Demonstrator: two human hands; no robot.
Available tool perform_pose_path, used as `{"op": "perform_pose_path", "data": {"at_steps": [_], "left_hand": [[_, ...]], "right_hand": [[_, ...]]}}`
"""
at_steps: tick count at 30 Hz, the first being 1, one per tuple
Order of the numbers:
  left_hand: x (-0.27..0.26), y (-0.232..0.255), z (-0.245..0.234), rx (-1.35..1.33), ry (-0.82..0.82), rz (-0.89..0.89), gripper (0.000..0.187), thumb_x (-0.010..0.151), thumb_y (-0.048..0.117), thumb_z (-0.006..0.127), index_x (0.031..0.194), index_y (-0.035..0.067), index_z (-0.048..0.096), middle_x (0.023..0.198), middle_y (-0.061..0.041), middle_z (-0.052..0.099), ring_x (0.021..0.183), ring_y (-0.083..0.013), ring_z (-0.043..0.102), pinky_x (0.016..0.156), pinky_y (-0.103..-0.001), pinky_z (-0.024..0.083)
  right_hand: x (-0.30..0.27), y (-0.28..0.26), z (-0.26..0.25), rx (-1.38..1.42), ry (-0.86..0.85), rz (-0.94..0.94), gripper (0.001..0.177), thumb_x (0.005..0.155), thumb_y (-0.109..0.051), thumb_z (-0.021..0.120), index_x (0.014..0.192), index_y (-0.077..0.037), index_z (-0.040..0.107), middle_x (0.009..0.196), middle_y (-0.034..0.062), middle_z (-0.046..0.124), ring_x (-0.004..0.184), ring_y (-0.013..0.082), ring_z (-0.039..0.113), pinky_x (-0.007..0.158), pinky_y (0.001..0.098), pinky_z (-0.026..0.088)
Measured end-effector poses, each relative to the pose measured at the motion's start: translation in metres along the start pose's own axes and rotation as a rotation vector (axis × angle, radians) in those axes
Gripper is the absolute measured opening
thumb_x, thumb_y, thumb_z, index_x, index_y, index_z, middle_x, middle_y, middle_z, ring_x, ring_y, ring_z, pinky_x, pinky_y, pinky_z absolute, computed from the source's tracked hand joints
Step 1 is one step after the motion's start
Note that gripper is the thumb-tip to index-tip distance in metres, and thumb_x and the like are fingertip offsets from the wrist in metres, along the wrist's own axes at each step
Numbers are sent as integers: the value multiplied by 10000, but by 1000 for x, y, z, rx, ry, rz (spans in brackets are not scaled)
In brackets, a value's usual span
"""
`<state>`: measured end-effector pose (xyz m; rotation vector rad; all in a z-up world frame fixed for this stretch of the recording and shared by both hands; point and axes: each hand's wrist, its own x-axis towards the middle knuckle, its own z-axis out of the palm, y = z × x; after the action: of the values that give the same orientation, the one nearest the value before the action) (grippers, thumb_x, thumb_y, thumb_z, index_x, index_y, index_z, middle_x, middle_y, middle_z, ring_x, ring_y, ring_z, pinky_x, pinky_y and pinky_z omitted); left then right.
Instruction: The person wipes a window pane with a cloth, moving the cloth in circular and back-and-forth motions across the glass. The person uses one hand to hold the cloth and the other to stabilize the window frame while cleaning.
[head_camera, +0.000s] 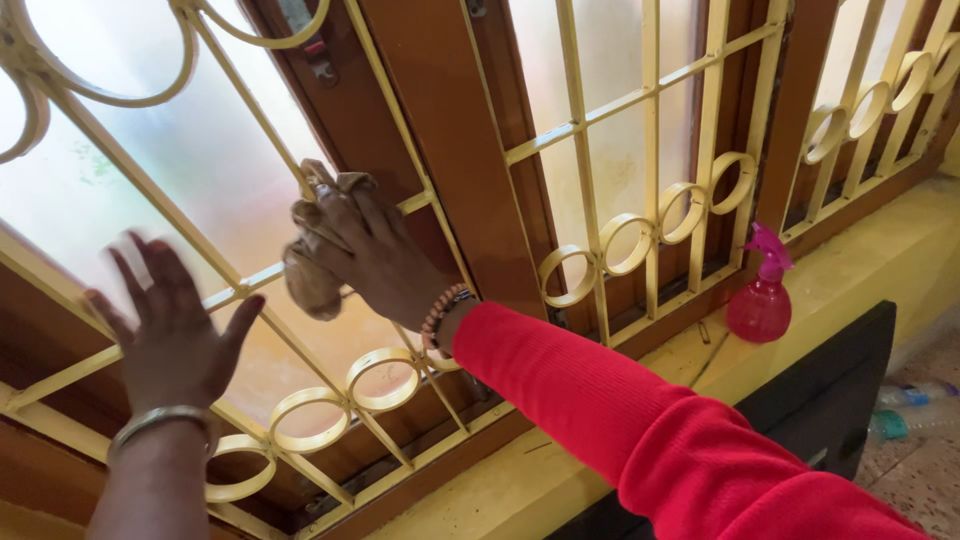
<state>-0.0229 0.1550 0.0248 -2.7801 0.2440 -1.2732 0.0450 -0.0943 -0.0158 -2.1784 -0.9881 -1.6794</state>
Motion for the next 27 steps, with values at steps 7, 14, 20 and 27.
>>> {"op": "perform_pose_path", "data": {"at_steps": [7,14,20,27], "left_hand": [[-18,-20,-1,538,-182,-59,1096,842,834,240,1615,150,-130,1684,-84,-201,1553,-270,-166,1164,-625,-70],[-12,-19,-5,252,-445,-212,1213,764,837,352,1598,143,-191,1672,-39,-277,1524,-197,-156,1194,-610,27],[-12,-11,-13,252,-448,-197,1303,728,745,530,1607,115,-197,1653,-51,-274,1529,-207,-196,1189,-592,4],[-8,11,-38,204,-566,-293,1321,724,639,722,1658,254,-129,1724,-98,-194,1574,-234,-149,1205,-618,3]], "right_hand": [[-16,-18,0,-113,35,-66,462,978,-235,614,1416,-88,613,1618,111,380,1530,396,325,1197,623,383],[22,-65,9,12,73,34,616,1030,-429,628,1441,26,565,1405,186,583,1349,344,549,1092,569,410],[60,-111,17,12,-164,214,688,924,-349,603,1474,46,487,1240,143,684,1062,270,685,1021,465,471],[135,-94,56,660,21,785,408,939,-211,580,1307,-36,589,1059,202,750,967,379,746,853,502,596]]}}
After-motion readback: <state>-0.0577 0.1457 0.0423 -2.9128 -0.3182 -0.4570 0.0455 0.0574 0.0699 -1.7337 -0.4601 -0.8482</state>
